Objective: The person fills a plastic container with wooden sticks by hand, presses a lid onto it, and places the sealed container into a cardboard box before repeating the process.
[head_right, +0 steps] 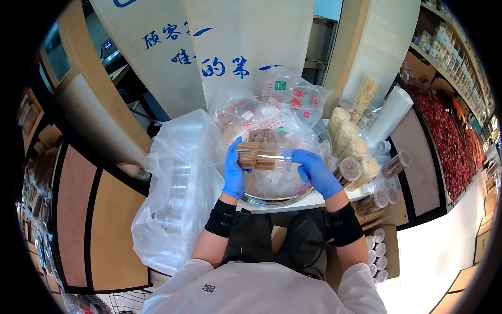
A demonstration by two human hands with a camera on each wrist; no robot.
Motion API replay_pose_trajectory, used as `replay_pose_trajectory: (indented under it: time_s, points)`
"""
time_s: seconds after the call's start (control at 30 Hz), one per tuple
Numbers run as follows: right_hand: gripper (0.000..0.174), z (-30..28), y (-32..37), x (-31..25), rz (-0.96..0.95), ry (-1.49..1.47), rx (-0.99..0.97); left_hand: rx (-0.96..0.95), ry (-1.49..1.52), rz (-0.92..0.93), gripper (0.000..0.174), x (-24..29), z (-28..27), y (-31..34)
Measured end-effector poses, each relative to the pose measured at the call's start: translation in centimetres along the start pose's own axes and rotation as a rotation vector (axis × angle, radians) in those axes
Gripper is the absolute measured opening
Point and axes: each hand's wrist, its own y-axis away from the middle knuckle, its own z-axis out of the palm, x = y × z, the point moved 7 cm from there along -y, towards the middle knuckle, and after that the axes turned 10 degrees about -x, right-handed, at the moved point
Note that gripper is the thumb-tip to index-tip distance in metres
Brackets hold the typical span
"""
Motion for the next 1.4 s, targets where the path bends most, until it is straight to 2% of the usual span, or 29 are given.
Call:
replay_pose_trajectory:
  time_s: [0.03, 0.1, 0.13, 0.2, 0.23, 0.3, 0.33, 0.4, 0.43, 0.5, 0.53, 0.6, 0.63, 0.7, 0.83, 0.9, 0.93, 1.0, 1.13, 1.4]
  points:
    - [0.03, -0.6, -0.2, 0.6, 0.001, -0.001, -0.002, 0.037, 0.017, 0.009, 0.049, 0.1, -0.2, 0.0]
    - [0.028, -3.1, -0.4, 1.8, -0.055, -0.07, 0.172, 0.066, 0.087, -0.006, 0.048, -0.3, -0.6, -0.2]
    - [0.028, -3.9, -1.1, 3.7, -0.054, -0.075, 0.174, 0.094, 0.157, -0.02, 0.046, -0.6, -0.9, -0.2]
    - [0.023, -4.6, -2.5, 6.0, -0.135, 0.682, 0.188, 0.117, 0.196, -0.029, 0.044, -1.0, -1.3, -0.4]
    - [0.023, -4.3, -2.9, 6.3, -0.135, 0.677, 0.191, 0.147, 0.244, -0.033, 0.043, -1.2, -1.5, -0.4]
    - [0.023, -1.2, -4.6, 7.2, -0.083, 1.426, 0.03, 0.153, 0.259, -0.033, 0.042, -1.1, -1.5, -0.5]
    - [0.023, -0.4, -5.3, 7.6, -0.083, 1.418, 0.035, 0.161, 0.276, -0.031, 0.041, -1.0, -1.5, -0.5]
    - [0.032, 3.0, -6.0, 7.3, -0.424, 1.461, -0.012, 0.179, 0.261, -0.012, 0.041, -1.2, -1.6, -0.3]
    - [0.032, 3.4, -6.8, 7.8, -0.424, 1.449, -0.002, 0.197, 0.252, 0.014, 0.041, -1.2, -1.8, -0.3]
    - [0.033, 7.1, -7.9, 9.8, -0.699, 2.127, -0.235, 0.234, 0.25, 0.037, 0.043, -1.5, -2.4, -0.4]
    - [0.033, 7.8, -8.1, 8.3, -0.697, 2.113, -0.217, 0.28, 0.258, 0.064, 0.045, -1.3, -2.8, -0.2]
    - [0.028, 8.5, -7.6, 3.5, -0.745, 1.602, -0.328, 0.318, 0.253, 0.09, 0.047, -1.0, -2.9, -0.1]
    - [0.028, 9.2, -7.4, 0.8, -0.745, 1.59, -0.317, 0.367, 0.268, 0.122, 0.049, -0.7, -3.2, 0.3]
    - [0.031, 7.3, -9.6, -1.4, -0.101, 1.509, -0.3, 0.377, 0.289, 0.142, 0.05, -0.5, -3.1, 0.4]
    - [0.033, 3.5, -14.9, 3.4, -0.016, 1.542, -0.283, 0.379, 0.342, 0.139, 0.051, -0.5, -3.1, 0.3]
    - [0.03, 2.1, -16.5, 6.8, 0.28, 1.452, -0.276, 0.378, 0.337, 0.132, 0.051, -0.6, -3.1, 0.3]
    - [0.03, 2.2, -16.2, 7.4, 0.272, 1.452, -0.265, 0.379, 0.333, 0.122, 0.05, -0.7, -3.1, 0.2]
    - [0.028, 4.1, -15.3, 4.9, -0.335, 1.693, 0.035, 0.386, 0.35, 0.128, 0.053, -0.9, -3.1, 0.0]
    - [0.027, 2.7, -18.0, 4.8, -0.224, 1.574, 0.122, 0.361, 0.35, 0.121, 0.055, -0.8, -3.1, 0.3]
    - [0.028, 4.6, -16.5, 6.4, -0.19, 1.681, -0.105, 0.355, 0.363, 0.06, 0.055, -1.0, -2.9, 0.3]
